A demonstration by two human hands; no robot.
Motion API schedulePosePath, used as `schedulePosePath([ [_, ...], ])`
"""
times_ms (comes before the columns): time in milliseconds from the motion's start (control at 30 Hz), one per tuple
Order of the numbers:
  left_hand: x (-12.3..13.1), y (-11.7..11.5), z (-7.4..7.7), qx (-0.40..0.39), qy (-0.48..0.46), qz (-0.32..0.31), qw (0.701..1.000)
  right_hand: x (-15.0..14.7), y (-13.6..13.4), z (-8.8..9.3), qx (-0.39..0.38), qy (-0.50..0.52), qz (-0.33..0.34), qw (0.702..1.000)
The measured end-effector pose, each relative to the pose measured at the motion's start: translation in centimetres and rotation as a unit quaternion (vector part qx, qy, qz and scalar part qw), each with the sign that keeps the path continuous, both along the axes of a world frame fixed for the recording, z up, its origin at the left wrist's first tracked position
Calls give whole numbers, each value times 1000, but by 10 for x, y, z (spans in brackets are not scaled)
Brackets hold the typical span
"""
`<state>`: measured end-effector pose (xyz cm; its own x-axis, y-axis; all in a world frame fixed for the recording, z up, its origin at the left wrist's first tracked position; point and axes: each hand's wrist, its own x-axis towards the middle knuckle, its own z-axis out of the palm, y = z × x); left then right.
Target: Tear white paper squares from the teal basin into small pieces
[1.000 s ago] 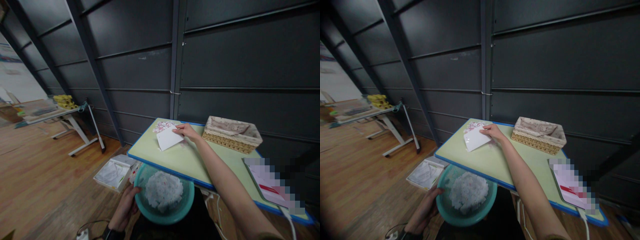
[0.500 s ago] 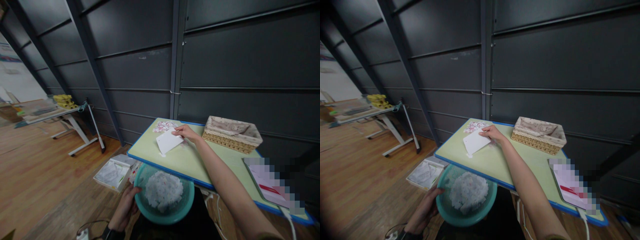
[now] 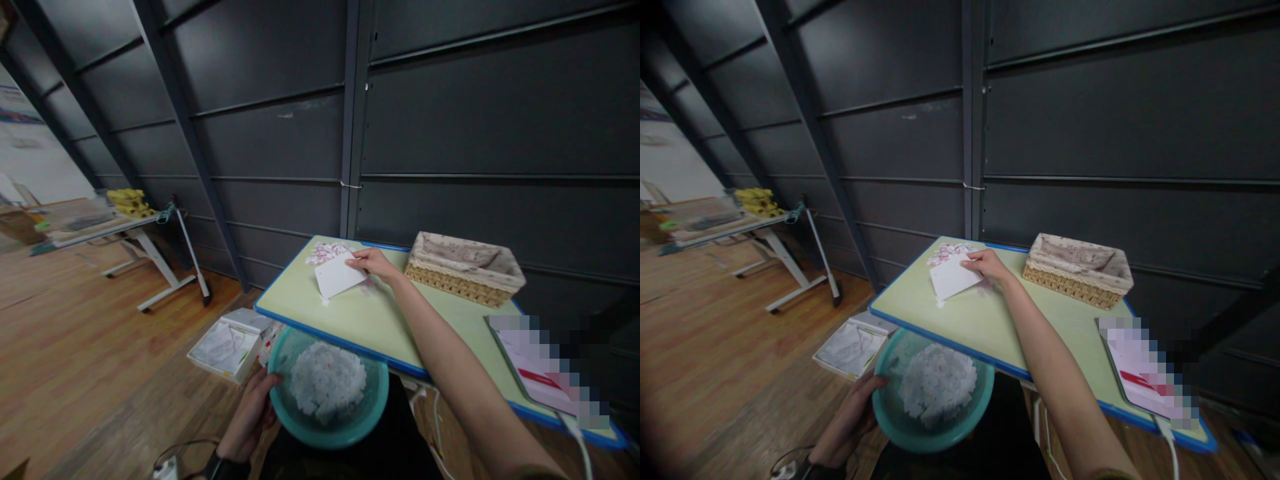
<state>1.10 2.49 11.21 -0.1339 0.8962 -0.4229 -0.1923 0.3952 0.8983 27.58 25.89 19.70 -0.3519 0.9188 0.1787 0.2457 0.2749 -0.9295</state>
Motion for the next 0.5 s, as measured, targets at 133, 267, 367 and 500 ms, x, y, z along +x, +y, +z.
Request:
schedulePosePath([
  [133, 1, 0, 3, -12, 14, -1, 1000, 4, 3, -2, 15, 4, -27, 1000],
  [267, 0, 1, 0, -8, -5, 6, 1000, 4, 4, -3, 21, 13, -57, 998],
  [367, -3, 2, -7, -9, -21, 0, 1000, 1, 4, -4, 27, 8, -46, 999],
  [500, -3, 1, -9, -14, -12, -1, 1000, -3, 3, -4, 30, 15, -27, 999],
])
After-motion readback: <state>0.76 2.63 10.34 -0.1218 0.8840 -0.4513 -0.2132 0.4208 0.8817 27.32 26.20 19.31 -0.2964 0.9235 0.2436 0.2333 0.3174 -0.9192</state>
